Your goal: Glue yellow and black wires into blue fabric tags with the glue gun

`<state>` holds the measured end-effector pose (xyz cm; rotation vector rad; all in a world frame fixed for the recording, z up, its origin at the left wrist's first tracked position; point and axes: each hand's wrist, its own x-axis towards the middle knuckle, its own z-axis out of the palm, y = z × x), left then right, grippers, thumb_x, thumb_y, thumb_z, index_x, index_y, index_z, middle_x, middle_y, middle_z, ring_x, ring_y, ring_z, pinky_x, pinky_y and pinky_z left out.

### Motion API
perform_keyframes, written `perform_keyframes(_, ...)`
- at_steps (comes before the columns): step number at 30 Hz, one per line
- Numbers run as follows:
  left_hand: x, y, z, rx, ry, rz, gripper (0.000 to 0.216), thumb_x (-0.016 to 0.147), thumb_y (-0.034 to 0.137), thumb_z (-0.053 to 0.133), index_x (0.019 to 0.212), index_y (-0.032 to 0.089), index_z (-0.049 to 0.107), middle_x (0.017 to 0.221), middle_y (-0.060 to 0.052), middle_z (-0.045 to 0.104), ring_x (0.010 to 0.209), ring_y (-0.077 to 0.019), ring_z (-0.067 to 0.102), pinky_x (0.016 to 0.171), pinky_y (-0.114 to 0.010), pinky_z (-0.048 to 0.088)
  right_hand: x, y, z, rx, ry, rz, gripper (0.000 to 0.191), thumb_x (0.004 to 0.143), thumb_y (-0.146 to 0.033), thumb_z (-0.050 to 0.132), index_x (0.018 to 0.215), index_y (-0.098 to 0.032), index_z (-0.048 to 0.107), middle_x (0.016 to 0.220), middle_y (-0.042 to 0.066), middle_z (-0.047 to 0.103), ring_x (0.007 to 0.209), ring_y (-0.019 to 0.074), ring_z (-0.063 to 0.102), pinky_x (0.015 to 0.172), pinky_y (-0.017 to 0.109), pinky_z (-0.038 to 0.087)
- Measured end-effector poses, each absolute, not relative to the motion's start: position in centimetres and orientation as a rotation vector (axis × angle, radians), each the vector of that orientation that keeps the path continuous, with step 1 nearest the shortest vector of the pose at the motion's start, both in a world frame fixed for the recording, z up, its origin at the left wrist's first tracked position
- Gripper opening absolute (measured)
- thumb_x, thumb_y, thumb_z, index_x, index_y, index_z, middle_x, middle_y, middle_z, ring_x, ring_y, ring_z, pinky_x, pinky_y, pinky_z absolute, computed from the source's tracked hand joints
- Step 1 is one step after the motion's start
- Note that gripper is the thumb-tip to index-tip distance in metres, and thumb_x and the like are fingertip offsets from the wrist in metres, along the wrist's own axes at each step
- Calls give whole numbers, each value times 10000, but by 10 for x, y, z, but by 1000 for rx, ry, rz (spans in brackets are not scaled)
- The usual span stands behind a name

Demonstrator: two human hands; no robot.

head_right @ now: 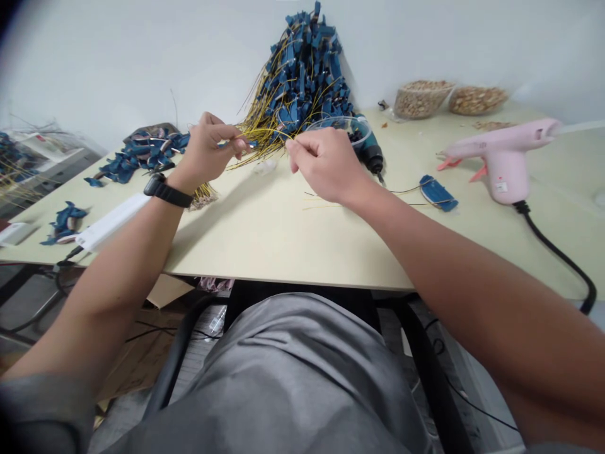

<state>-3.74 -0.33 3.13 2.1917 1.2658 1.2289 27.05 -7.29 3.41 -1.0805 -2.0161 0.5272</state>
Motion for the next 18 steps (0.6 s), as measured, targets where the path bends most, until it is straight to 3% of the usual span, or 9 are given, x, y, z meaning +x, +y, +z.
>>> perform_keyframes(2,-39,-5,35,2262,1281,1179,285,1088,328,849,806,301,816,847,-105,769,1328,-368,623,1259,-502,519,274,-70,33,-1070,-1994,513,500,1278,-481,696,814,-298,734,777,66,708,836,273,672,885,456,485)
perform_keyframes(4,-40,-7,37,2271,1272,1121,319,1117,357,810,804,306,846,777,-75,689,1056,-313,624,1108,-457,548,277,-67,32,-1076,-1955,493,470,1284,-500,708,866,-291,761,852,74,792,859,281,736,872,441,502)
perform_keyframes(7,-38,-9,38,2157,1242,1046,323,1117,383,844,803,314,867,679,-21,484,740,-247,463,819,-407,501,279,-63,30,-1119,-1862,486,482,1283,-498,732,852,-282,755,1079,122,918,862,279,769,807,441,518)
perform_keyframes(9,-35,-12,39,2063,1227,998,323,1092,337,901,777,296,843,662,1,434,673,-216,412,718,-370,455,278,-61,29,-1131,-1786,543,415,1281,-424,736,896,-279,788,1137,130,934,789,249,713,744,437,512)
perform_keyframes(13,-30,-19,41,1970,1188,896,395,1109,278,926,738,253,793,645,17,473,586,-156,390,618,-307,420,274,-59,31,-1134,-1627,703,202,1277,-254,712,1129,-242,849,1101,91,923,682,177,603,678,408,519)
perform_keyframes(16,-31,-20,41,2026,1108,730,442,1152,394,908,744,248,826,628,3,542,542,-142,413,604,-302,423,272,-60,33,-1126,-1566,762,131,1233,-178,707,1141,-260,749,1088,47,917,670,167,602,638,400,519)
perform_keyframes(18,-35,-17,40,2078,1034,556,448,1115,492,950,749,254,852,614,-17,608,536,-152,487,637,-309,483,273,-60,34,-1125,-1552,801,225,1166,-176,798,1097,-308,629,1084,22,922,698,178,614,654,403,525)
